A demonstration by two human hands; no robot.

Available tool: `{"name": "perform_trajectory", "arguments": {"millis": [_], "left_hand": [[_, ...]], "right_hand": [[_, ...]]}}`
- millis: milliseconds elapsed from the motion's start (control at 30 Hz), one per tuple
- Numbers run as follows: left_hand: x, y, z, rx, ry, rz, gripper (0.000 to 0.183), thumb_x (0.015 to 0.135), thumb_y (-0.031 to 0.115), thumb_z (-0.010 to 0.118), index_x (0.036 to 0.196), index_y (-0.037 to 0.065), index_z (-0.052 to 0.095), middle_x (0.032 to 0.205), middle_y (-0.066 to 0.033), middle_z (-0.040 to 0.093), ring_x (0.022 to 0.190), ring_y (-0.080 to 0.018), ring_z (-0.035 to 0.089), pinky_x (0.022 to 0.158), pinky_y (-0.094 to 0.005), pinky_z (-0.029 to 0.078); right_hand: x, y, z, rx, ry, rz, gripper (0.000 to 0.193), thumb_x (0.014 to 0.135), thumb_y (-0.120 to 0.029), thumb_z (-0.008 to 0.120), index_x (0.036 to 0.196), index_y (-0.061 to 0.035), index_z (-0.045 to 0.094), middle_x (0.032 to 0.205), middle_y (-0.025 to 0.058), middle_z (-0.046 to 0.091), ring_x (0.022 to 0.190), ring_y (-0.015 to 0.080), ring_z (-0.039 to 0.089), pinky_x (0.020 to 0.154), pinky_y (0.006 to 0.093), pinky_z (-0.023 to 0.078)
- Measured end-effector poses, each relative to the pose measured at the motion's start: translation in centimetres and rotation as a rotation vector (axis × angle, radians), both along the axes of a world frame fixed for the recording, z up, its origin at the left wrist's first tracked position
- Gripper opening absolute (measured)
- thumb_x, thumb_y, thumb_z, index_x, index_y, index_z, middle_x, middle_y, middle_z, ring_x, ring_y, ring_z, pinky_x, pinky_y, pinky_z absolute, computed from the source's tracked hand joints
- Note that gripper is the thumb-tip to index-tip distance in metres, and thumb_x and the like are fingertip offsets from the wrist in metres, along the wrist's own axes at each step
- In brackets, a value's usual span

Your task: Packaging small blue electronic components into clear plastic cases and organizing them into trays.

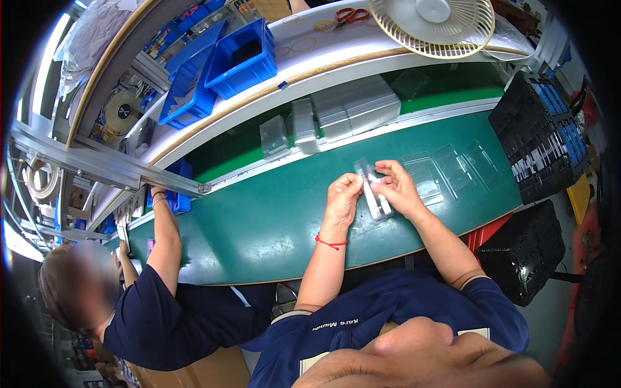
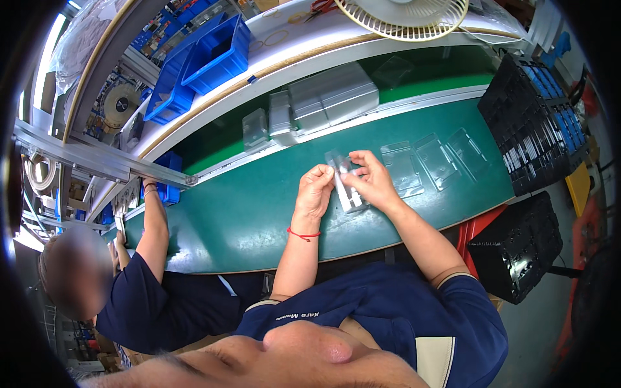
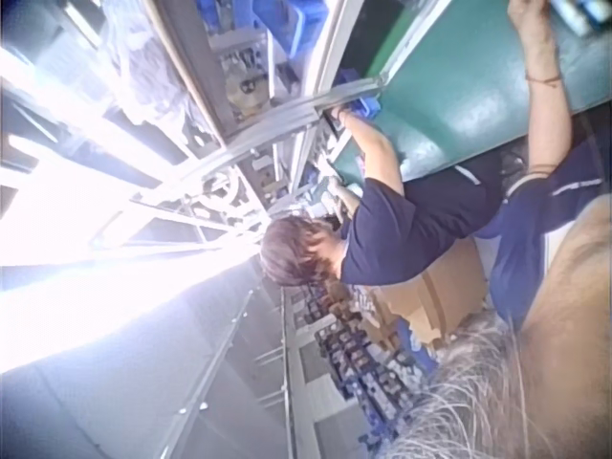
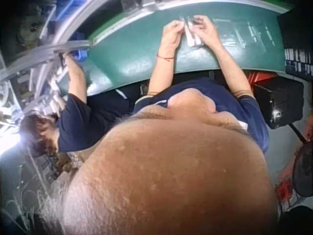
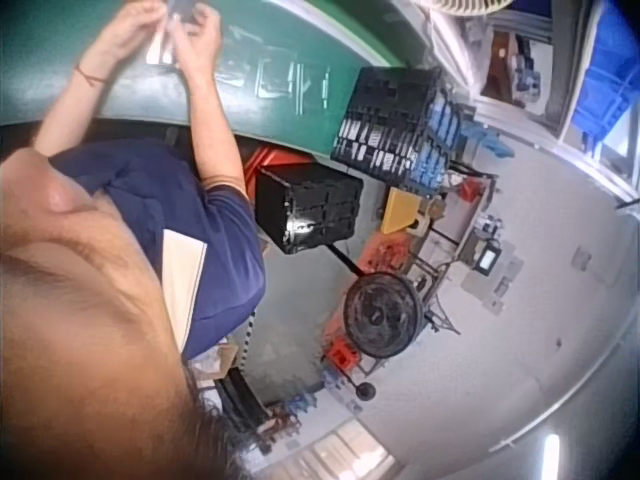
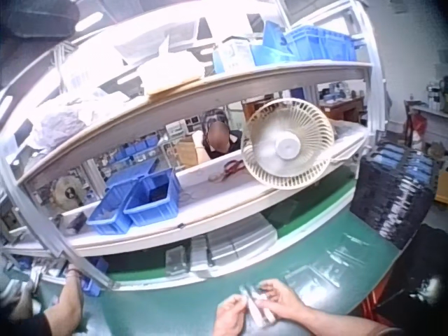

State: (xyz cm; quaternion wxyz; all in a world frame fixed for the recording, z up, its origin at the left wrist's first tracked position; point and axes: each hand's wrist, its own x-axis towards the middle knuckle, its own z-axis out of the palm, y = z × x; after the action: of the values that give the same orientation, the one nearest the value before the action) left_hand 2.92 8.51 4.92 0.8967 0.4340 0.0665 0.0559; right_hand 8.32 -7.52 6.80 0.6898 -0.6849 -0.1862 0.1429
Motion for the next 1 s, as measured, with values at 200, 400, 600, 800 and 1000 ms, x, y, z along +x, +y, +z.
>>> {"name": "perform_trajectory", "arguments": {"millis": [200, 400, 600, 800, 1000], "left_hand": [[-1.5, 1.6, 1.0, 0.047, 0.097, 0.096, 0.004, 0.085, 0.007, 0.064, 0.084, 0.004, 0.062, 0.082, -0.0036, 0.064, 0.076, -0.0125, 0.059, 0.073, -0.0279, 0.047], [-1.7, 1.1, 2.7, 0.049, 0.047, 0.080, 0.003, 0.084, 0.005, 0.064, 0.083, 0.003, 0.063, 0.080, -0.0025, 0.064, 0.073, -0.0097, 0.057, 0.071, -0.0228, 0.044], [-2.2, 2.4, 1.8, -0.021, -0.088, 0.043, 0.002, 0.085, 0.003, 0.064, 0.084, 0.003, 0.062, 0.085, -0.0030, 0.062, 0.079, -0.0108, 0.057, 0.076, -0.0246, 0.045], [-2.2, 2.1, 2.1, -0.113, -0.085, 0.103, 0.002, 0.085, 0.004, 0.063, 0.083, 0.002, 0.062, 0.085, -0.0080, 0.065, 0.083, -0.0170, 0.061, 0.082, -0.0323, 0.048], [-2.2, 3.1, 2.8, -0.003, -0.031, 0.234, 0.002, 0.082, 0.001, 0.064, 0.080, 0.001, 0.064, 0.079, -0.0055, 0.064, 0.073, -0.0119, 0.059, 0.072, -0.0247, 0.045]], "right_hand": [[-0.3, -1.6, 3.2, -0.544, -0.443, -0.128, 0.057, 0.072, -0.034, 0.073, 0.116, -0.0023, 0.054, 0.120, 0.0205, 0.052, 0.102, 0.0324, 0.054, 0.090, 0.0406, 0.042], [-2.5, 0.8, 4.8, -0.403, -0.651, -0.099, 0.060, 0.071, -0.036, 0.075, 0.115, 0.0003, 0.054, 0.113, 0.0208, 0.056, 0.104, 0.0366, 0.053, 0.091, 0.0419, 0.042], [-2.0, 3.0, 1.9, 0.034, 0.057, 0.187, 0.060, 0.081, -0.013, 0.070, 0.131, -0.0029, 0.038, 0.122, 0.0196, 0.049, 0.098, 0.0180, 0.058, 0.080, 0.0297, 0.050], [-1.2, 2.3, 1.0, 0.241, 0.361, 0.207, 0.049, 0.082, -0.010, 0.067, 0.126, -0.0014, 0.045, 0.120, 0.0160, 0.052, 0.107, 0.0188, 0.054, 0.089, 0.0318, 0.045], [-1.9, 1.3, 2.0, -0.382, -0.480, -0.009, 0.049, 0.069, -0.029, 0.079, 0.107, -0.0038, 0.062, 0.131, 0.0212, 0.046, 0.121, 0.0343, 0.044, 0.097, 0.0421, 0.038]]}}
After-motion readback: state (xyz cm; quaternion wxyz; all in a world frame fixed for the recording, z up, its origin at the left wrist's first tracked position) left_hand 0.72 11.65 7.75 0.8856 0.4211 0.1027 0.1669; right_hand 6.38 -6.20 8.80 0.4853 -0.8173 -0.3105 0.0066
